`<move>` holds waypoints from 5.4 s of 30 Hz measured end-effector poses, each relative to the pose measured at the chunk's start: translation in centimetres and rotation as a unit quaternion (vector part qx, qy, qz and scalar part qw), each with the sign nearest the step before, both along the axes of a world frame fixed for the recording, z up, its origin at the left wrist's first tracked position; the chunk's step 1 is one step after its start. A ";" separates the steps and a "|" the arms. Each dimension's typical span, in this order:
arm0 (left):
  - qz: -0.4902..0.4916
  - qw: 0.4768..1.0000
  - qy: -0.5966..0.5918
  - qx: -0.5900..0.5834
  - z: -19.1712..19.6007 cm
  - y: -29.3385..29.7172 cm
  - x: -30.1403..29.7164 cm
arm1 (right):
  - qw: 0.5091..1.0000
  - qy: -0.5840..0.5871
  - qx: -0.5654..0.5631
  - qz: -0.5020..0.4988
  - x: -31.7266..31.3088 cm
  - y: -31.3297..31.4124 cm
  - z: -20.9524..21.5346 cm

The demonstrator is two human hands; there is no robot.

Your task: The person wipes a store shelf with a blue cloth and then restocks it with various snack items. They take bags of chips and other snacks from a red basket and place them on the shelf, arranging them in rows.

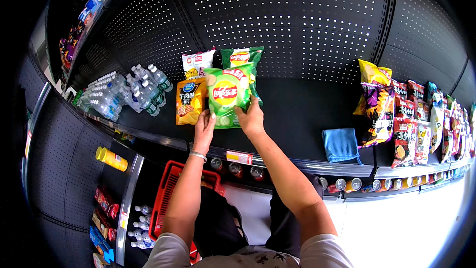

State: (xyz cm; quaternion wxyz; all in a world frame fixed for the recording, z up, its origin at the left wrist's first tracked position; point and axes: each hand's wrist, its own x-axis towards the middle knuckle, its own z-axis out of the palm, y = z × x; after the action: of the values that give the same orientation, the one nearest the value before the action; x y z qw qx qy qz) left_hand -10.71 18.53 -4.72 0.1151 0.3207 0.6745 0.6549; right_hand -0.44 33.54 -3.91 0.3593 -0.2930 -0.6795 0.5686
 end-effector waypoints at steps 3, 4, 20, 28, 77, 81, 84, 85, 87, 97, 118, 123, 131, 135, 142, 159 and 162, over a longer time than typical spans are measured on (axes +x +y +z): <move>0.046 0.990 0.112 -0.078 -1.9 -0.4 -1.4 | 0.999 -0.031 0.033 0.004 -0.3 -0.7 -0.3; 0.068 0.977 0.165 -0.112 -2.4 -0.3 -1.4 | 0.998 -0.049 0.049 0.005 -0.3 -0.7 -0.3; 0.170 0.923 0.305 -0.165 -2.3 0.8 0.8 | 0.993 -0.106 0.046 0.032 0.0 -0.1 -0.5; 0.145 0.933 0.282 -0.171 -2.1 0.8 1.2 | 0.986 -0.155 0.050 0.039 0.1 0.1 0.0; 0.353 0.854 -0.003 -0.382 -26.6 -41.9 6.0 | 0.997 0.064 -0.010 0.042 3.1 4.2 1.9; 0.335 0.877 -0.022 -0.343 -27.3 -41.9 3.1 | 0.996 0.068 -0.014 0.050 2.6 3.5 2.0; 0.346 0.884 -0.016 -0.315 -27.9 -41.6 2.6 | 0.996 0.065 -0.015 0.058 2.9 3.2 2.3; 0.355 0.882 -0.010 -0.309 -27.9 -41.9 2.9 | 0.996 0.062 -0.013 0.061 3.0 3.0 2.4; 0.353 0.885 0.000 -0.303 -28.0 -42.5 3.8 | 0.996 0.055 -0.012 0.067 3.1 2.6 2.6; 0.330 0.891 0.059 -0.305 -22.1 -45.6 8.1 | 0.994 0.065 -0.011 0.090 3.7 2.5 2.7; 0.290 0.909 0.205 -0.219 0.7 -38.2 8.9 | 0.975 0.122 0.018 0.185 5.1 -1.0 3.6; 0.242 0.944 0.208 -0.080 11.3 -32.2 8.3 | 0.933 0.025 0.148 0.327 5.5 -7.8 5.3; 0.057 0.988 0.145 0.016 21.2 -20.0 7.9 | 0.866 0.194 0.069 0.456 6.2 -10.6 8.7; -0.013 0.996 0.043 0.082 21.7 -15.1 5.6 | 0.879 0.234 -0.053 0.413 7.1 -8.8 9.0; -0.136 0.978 -0.012 0.158 16.0 -6.9 6.5 | 0.916 0.238 -0.134 0.294 6.7 -4.9 7.9; -0.151 0.976 -0.041 0.148 10.6 6.1 8.0 | 0.983 0.181 0.019 0.022 8.4 3.5 6.2; -0.143 0.986 0.012 0.086 7.5 6.9 7.9 | 0.985 0.166 0.046 -0.006 8.4 4.4 6.1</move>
State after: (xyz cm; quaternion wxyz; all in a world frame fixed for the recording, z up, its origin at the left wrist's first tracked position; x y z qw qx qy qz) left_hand -2.86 25.41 2.80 0.1714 0.4304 0.5641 0.6835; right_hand 7.94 37.95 2.23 0.4835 -0.1818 -0.6343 0.5752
